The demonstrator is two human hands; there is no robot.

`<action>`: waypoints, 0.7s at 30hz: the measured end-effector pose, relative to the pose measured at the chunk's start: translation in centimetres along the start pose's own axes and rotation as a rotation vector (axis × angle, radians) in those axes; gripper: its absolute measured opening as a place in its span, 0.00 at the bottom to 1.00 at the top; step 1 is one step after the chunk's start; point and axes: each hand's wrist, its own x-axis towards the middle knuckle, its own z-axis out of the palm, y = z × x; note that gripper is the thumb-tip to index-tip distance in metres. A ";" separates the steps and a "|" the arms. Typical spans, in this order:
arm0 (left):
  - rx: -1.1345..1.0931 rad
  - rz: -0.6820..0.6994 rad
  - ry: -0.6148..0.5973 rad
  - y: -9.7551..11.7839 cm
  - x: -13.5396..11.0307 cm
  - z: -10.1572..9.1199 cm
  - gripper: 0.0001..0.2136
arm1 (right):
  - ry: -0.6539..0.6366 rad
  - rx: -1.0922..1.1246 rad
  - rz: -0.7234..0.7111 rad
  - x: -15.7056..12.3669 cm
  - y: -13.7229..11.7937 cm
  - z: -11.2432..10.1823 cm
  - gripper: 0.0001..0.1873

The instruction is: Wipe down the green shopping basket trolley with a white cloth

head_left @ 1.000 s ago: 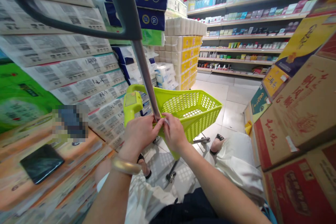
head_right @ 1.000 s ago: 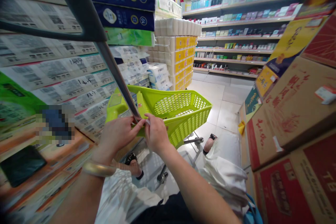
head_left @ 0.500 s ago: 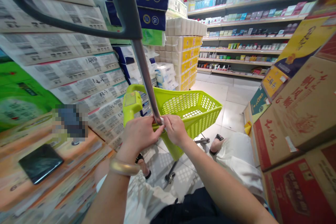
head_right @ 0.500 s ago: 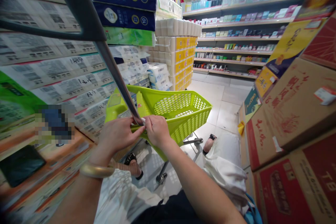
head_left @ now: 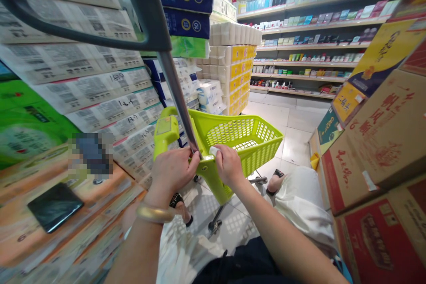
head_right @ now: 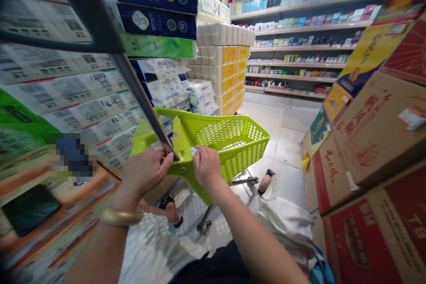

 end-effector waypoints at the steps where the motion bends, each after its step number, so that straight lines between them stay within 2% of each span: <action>1: 0.002 -0.006 0.003 0.0 0.0 0.0 0.27 | 0.003 0.003 0.016 0.0 -0.2 0.0 0.19; 8: 0.004 -0.034 0.025 0.1 0.3 0.3 0.29 | -0.061 0.014 -0.066 0.3 -3.6 1.0 0.16; 12: 0.000 -0.033 0.026 -0.1 0.5 0.3 0.30 | -0.058 -0.047 -0.070 0.3 -1.4 0.6 0.15; 17: -0.005 -0.053 0.015 0.3 0.8 0.3 0.31 | 0.031 -0.149 0.046 0.5 2.7 -0.2 0.18; 19: -0.015 -0.054 0.012 0.5 1.0 0.3 0.31 | 0.054 -0.163 0.073 0.7 2.7 -0.1 0.17; 21: -0.021 -0.056 0.012 0.7 1.3 0.3 0.30 | 0.049 -0.147 0.075 1.0 1.8 0.3 0.17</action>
